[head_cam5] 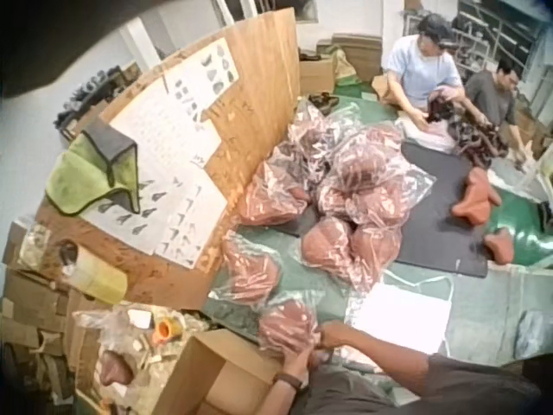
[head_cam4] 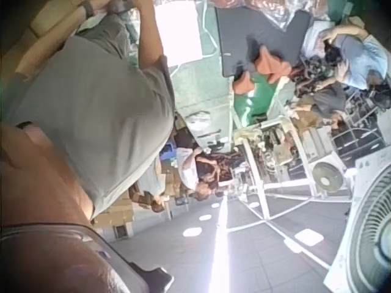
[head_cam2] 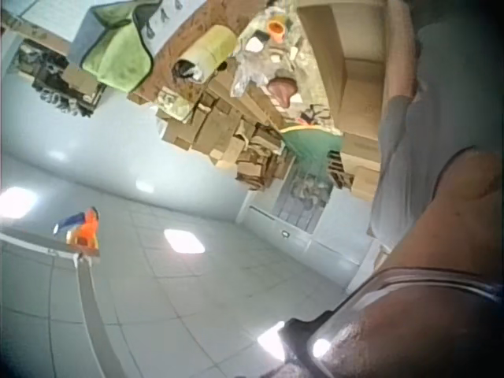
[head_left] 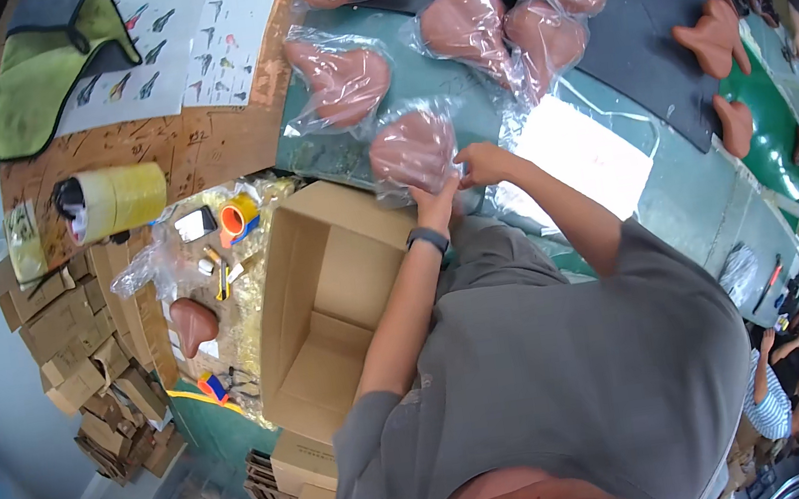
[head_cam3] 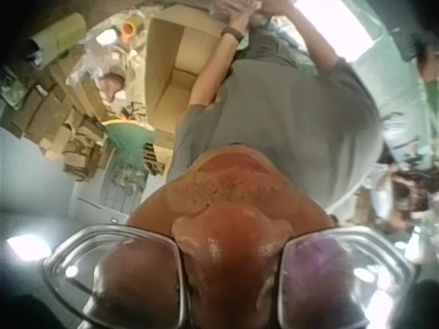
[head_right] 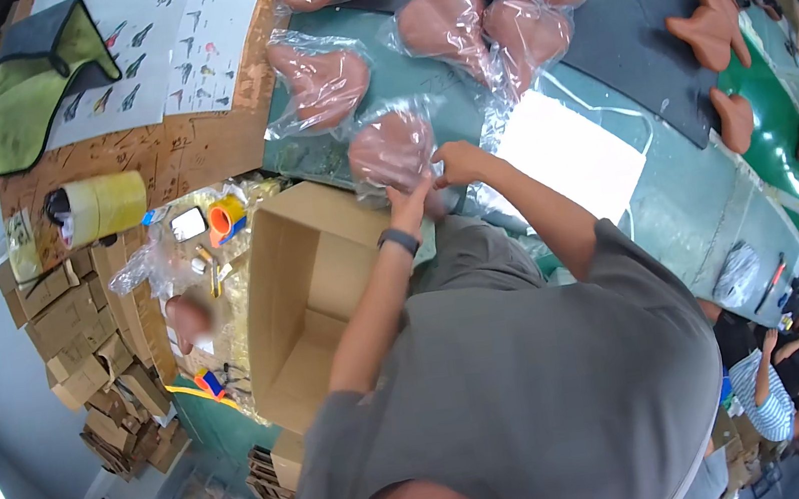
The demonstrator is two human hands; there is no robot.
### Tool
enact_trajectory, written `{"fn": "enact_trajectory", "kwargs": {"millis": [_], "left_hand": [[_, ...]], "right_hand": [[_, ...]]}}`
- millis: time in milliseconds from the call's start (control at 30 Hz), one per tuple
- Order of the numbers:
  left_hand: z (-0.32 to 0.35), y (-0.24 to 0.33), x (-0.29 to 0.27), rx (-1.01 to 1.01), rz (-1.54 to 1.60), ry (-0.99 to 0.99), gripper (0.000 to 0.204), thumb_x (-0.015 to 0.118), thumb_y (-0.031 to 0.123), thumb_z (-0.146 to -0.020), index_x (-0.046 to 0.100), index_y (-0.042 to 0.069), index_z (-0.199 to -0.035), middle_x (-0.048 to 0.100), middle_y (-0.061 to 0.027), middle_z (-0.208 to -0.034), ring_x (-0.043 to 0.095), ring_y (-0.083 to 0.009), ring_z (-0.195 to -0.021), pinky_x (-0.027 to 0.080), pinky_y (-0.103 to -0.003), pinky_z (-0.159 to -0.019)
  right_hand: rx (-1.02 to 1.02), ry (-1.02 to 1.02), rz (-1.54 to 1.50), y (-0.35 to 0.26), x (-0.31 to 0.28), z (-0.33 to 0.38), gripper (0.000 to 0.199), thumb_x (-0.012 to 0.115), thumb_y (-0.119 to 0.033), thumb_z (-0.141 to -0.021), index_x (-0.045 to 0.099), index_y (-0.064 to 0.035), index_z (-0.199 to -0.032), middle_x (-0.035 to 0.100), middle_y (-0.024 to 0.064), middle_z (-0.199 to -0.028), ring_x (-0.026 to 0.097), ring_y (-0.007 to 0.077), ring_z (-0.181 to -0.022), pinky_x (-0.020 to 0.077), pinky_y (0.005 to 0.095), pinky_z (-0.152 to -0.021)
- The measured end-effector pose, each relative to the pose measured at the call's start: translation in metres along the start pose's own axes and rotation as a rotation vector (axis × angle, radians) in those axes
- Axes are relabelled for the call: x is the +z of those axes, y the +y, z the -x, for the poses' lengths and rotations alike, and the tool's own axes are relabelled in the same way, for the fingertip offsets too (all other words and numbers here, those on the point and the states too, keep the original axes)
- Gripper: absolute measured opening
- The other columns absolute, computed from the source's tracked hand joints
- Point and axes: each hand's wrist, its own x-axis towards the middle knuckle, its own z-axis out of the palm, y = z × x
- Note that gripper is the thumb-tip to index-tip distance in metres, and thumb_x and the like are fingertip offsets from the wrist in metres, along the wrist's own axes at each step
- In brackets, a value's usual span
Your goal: Packing bicycle seats into cardboard boxes, adding foam padding, and sealing them with a tape dispenser.
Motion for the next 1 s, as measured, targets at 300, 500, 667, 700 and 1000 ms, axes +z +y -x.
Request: {"fn": "enact_trajectory", "kwargs": {"millis": [300, 500, 667, 700, 1000], "left_hand": [[-0.007, 0.063, 0.043, 0.144, -0.777, -0.026, 0.136, 0.095, 0.028, -0.071, 0.012, -0.008, -0.171, 0.073, -0.0287, -0.131, 0.074, -0.0453, -0.117, 0.06, -0.048, -0.104], [0.013, 0.04, -0.056, -0.235, 0.278, -0.55, 0.053, 0.09, 0.023, -0.087, 0.068, -0.003, -0.127, 0.075, -0.0095, -0.094, 0.069, -0.0195, -0.068, 0.056, -0.035, -0.063], [0.144, 0.018, -0.24, 0.212, 0.549, -0.59, 0.046, 0.09, 0.01, -0.088, 0.068, 0.005, -0.129, 0.074, -0.0025, -0.101, 0.068, -0.0079, -0.083, 0.056, -0.028, -0.071], [0.155, 0.002, -0.282, 0.268, 0.422, -0.577, 0.048, 0.09, 0.005, -0.085, 0.068, 0.005, -0.128, 0.075, -0.0026, -0.111, 0.07, -0.0072, -0.094, 0.058, -0.029, -0.082], [0.061, -0.454, -0.527, -0.53, 0.227, 0.005, 0.031, 0.095, 0.03, -0.076, 0.08, 0.006, -0.089, 0.077, -0.0057, -0.082, 0.072, -0.0152, -0.071, 0.059, -0.035, -0.061]], "right_hand": [[0.815, 0.547, 0.417, 0.107, -0.119, -0.054, 0.105, 0.084, -0.019, -0.089, 0.023, 0.0117, -0.169, 0.061, 0.0361, -0.142, 0.074, 0.0453, -0.117, 0.0614, 0.0484, -0.101], [0.897, 0.486, -0.037, 0.063, -0.132, -0.059, 0.118, 0.088, -0.037, -0.088, 0.013, 0.0093, -0.166, 0.076, 0.0269, -0.114, 0.079, 0.0376, -0.108, 0.0615, 0.0508, -0.092], [0.308, 0.344, -0.951, -0.086, -0.129, 0.01, 0.026, 0.081, -0.026, -0.095, 0.064, -0.0081, -0.103, 0.053, -0.0044, -0.074, 0.052, 0.0095, -0.06, 0.0394, 0.0304, -0.053], [0.325, 0.32, -0.944, -0.103, -0.112, 0.03, 0.031, 0.085, -0.026, -0.093, 0.061, -0.0086, -0.102, 0.058, -0.0016, -0.087, 0.056, 0.0108, -0.069, 0.0416, 0.0296, -0.054], [-0.363, -0.518, 0.135, -0.452, 0.155, -0.107, 0.076, 0.091, -0.015, -0.072, 0.065, -0.0076, -0.144, 0.074, 0.0215, -0.13, 0.069, 0.0451, -0.122, 0.0565, 0.0494, -0.106]]}}
